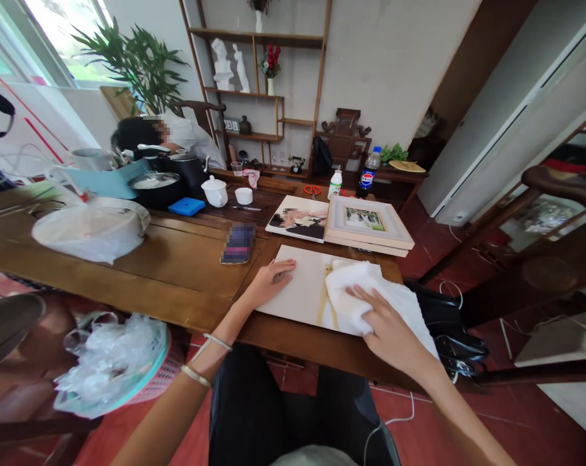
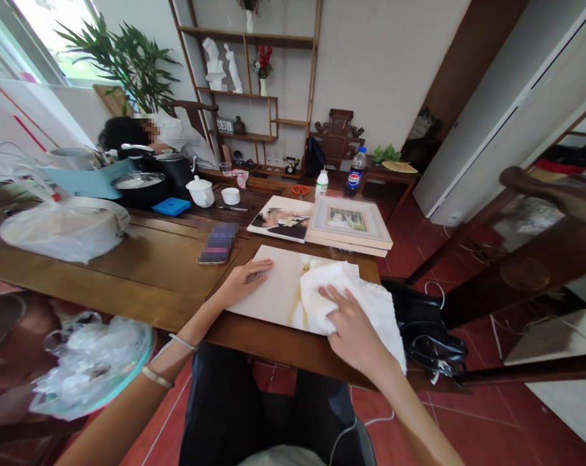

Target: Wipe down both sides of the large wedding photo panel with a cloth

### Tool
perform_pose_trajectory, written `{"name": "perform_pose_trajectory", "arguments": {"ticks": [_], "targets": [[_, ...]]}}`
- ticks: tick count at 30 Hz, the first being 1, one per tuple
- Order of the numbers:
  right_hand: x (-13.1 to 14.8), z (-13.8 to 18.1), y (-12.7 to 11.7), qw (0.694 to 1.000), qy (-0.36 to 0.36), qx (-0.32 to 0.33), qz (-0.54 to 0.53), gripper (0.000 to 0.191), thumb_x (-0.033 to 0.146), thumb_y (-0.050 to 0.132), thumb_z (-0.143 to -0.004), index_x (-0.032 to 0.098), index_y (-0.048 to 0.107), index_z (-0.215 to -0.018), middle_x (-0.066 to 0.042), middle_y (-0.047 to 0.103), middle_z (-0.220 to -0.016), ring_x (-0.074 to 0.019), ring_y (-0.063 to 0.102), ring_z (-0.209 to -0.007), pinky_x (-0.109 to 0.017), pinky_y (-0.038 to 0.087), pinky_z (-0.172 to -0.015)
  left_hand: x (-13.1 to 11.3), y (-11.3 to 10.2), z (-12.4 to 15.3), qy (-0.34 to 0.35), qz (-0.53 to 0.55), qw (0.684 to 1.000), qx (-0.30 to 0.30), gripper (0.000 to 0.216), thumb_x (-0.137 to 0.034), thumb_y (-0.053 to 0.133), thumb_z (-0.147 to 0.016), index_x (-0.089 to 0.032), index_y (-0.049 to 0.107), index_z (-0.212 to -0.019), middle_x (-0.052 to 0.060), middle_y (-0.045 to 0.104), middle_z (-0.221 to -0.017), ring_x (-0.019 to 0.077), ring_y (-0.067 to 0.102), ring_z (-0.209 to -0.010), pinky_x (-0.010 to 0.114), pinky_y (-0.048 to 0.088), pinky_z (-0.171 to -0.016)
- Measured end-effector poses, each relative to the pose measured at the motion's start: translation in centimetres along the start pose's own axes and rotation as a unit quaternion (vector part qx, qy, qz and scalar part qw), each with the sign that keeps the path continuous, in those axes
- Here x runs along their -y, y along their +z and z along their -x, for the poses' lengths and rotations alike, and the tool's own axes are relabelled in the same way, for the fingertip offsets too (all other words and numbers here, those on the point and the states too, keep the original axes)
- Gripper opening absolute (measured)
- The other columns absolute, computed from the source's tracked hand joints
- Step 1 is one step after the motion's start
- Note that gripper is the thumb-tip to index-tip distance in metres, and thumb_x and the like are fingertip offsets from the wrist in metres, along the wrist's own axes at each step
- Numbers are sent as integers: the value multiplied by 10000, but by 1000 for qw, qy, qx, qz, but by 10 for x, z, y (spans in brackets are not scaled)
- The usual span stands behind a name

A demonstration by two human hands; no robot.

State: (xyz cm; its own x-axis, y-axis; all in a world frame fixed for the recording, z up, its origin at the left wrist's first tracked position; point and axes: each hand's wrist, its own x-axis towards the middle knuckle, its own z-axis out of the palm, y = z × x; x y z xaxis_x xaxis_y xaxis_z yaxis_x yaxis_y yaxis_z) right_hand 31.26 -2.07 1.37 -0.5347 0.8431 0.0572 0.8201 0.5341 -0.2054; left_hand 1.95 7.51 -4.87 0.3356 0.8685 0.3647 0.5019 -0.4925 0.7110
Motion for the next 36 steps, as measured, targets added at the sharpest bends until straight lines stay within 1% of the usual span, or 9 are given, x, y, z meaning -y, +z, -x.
{"name": "perform_pose_trajectory", "arguments": {"ticks": [3, 6, 10, 16, 20, 25, 28, 31, 36], "targets": [[9, 24, -8, 999, -22, 31, -28, 564, 11, 390, -581, 168, 653, -1055, -13, 342, -1473, -189, 194, -1400, -433, 136, -1169, 1, 1, 0, -2, -3, 1000, 0, 340, -343, 528, -848, -201, 649, -1132, 90, 606, -1256, 237, 518, -1223, 463, 265, -1121], [-7, 26, -7, 997, -8, 36, -62, 485, 29, 386, -636, 180, 654, -1011, -5, 354, -1469, -198, 215, -1394, -443, 175, -1156, 2, 1, 0, -2, -2, 1000, -1, 339, -343, 527, -847, -199, 649, -1129, 91, 606, -1256, 239, 521, -1221, 469, 266, -1118], [-44, -8, 6, 995, 73, -17, -72, 226, 150, 445, -754, 168, 650, -848, -69, 421, -1430, -267, 271, -1371, -475, 296, -1088, 2, 1, 0, -1, -2, 1000, 0, 346, -346, 529, -844, -191, 647, -1131, 95, 606, -1254, 240, 519, -1223, 473, 257, -1121], [-54, -69, 17, 991, 109, -79, 23, 240, 155, 463, -781, 104, 658, -913, -168, 425, -1411, -259, 308, -1355, -447, 186, -1131, 4, 1, 0, 4, -10, 1000, 3, 345, -319, 528, -846, -181, 641, -1141, 98, 606, -1255, 237, 515, -1227, 471, 253, -1122], [-30, -64, 18, 996, 59, -63, 34, 281, 104, 460, -733, 111, 673, -916, -134, 409, -1429, -257, 244, -1382, -473, 142, -1139, 6, 3, 0, 4, -2, 1000, -2, 343, -308, 533, -845, -171, 642, -1140, 102, 609, -1251, 234, 520, -1222, 461, 253, -1123], [2, -17, 6, 1000, -4, -9, 11, 358, 31, 430, -623, 101, 676, -873, -136, 390, -1439, -255, 232, -1386, -465, 135, -1152, 4, 2, 0, 0, 1, 1000, -1, 334, -308, 539, -845, -179, 647, -1133, 95, 609, -1252, 233, 518, -1224, 457, 257, -1122], [3, 0, -4, 999, -49, 16, -9, 359, 18, 422, -602, 130, 670, -837, -109, 401, -1438, -238, 232, -1387, -448, 161, -1153, 3, 1, 0, 1, 1, 1000, -2, 329, -315, 543, -846, -197, 647, -1134, 85, 608, -1255, 230, 518, -1224, 457, 251, -1125], [-12, -10, -6, 998, -62, 14, -25, 283, 37, 443, -642, 140, 663, -788, -110, 414, -1430, -252, 255, -1378, -447, 215, -1137, 2, 1, 0, 0, 1, 1000, -2, 331, -320, 544, -848, -202, 643, -1141, 85, 605, -1260, 230, 518, -1224, 459, 251, -1125], [-34, -61, 5, 998, -45, -45, -17, 272, 72, 473, -717, 108, 676, -895, -159, 459, -1387, -281, 339, -1337, -465, 277, -1100, 3, 1, 1, 4, -5, 1000, 1, 338, -332, 535, -854, -196, 641, -1145, 88, 606, -1257, 233, 515, -1227, 463, 256, -1123]]}}
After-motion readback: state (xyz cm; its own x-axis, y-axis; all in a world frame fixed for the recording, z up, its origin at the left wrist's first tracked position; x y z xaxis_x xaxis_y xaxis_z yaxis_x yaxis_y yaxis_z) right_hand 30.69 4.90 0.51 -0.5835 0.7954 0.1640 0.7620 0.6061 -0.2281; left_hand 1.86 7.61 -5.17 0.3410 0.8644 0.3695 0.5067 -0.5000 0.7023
